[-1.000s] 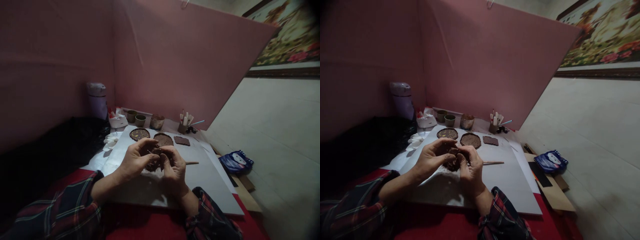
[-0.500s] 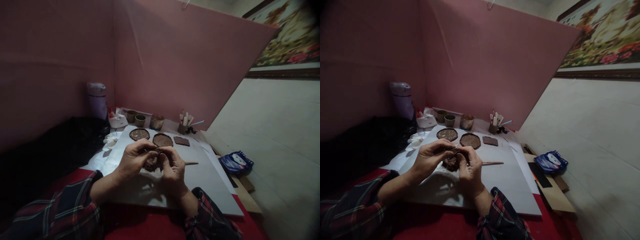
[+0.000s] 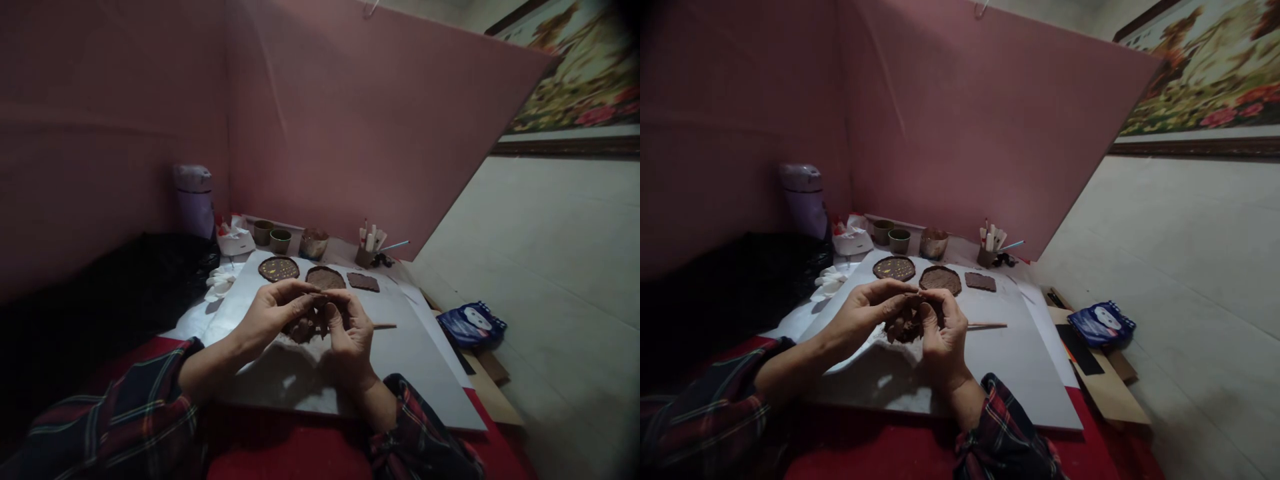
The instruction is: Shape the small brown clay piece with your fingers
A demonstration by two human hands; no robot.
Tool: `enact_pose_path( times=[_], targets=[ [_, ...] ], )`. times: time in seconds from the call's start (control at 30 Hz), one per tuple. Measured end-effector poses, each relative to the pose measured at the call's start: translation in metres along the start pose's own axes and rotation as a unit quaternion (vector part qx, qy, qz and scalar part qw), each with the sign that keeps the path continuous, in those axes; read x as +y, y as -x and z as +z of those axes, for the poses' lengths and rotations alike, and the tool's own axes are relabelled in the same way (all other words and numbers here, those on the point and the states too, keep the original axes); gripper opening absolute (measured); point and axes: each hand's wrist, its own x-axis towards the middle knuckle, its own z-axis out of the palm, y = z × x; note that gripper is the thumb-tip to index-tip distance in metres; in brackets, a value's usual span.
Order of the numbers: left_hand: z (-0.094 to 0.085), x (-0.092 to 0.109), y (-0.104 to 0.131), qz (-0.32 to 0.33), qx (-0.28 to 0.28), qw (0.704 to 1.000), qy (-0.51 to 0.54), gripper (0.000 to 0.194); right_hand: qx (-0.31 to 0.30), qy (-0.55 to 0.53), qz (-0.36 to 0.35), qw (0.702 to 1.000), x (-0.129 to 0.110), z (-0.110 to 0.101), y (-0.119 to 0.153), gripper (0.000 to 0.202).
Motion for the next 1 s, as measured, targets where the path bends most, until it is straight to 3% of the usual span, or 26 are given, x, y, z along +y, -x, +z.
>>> enact_pose_path(
  times=[0.13,0.33,0.5,0.7,0.83,1.0],
  targets=[
    [-0.0008,0.0010,0.0006,-0.015,-0.010,0.999,0.032,0.033,-0.009,0.004,0.007,1.000,-0.0012,-0.0008,0.0000,0.012],
    [-0.0017,0.0028,0.0012,-0.033,0.018,0.999,0.039,0.032,-0.022,0.017,-0.005,1.000,-0.0007,-0.0022,0.0015,0.012],
    [0.0000,0.0039,-0.0008,-0.008,0.054,0.998,0.017,0.031,-0.023,0.047,-0.017,0.998,0.0001,-0.0012,0.0003,0.012],
    [0.0002,0.0010,-0.0018,0.014,0.077,0.997,-0.019,0.040,-0.003,0.023,0.013,1.000,0.0013,0.0026,-0.0025,0.013],
    [0.0018,0.0002,-0.0019,0.021,0.092,0.995,-0.041,0.035,0.005,0.015,0.027,1.000,0.0021,0.0031,-0.0026,0.013],
    [0.0006,-0.0018,-0.0006,0.063,0.064,0.993,-0.078,0.023,-0.013,0.040,0.015,0.999,-0.0005,0.0025,-0.0017,0.013]
  ],
)
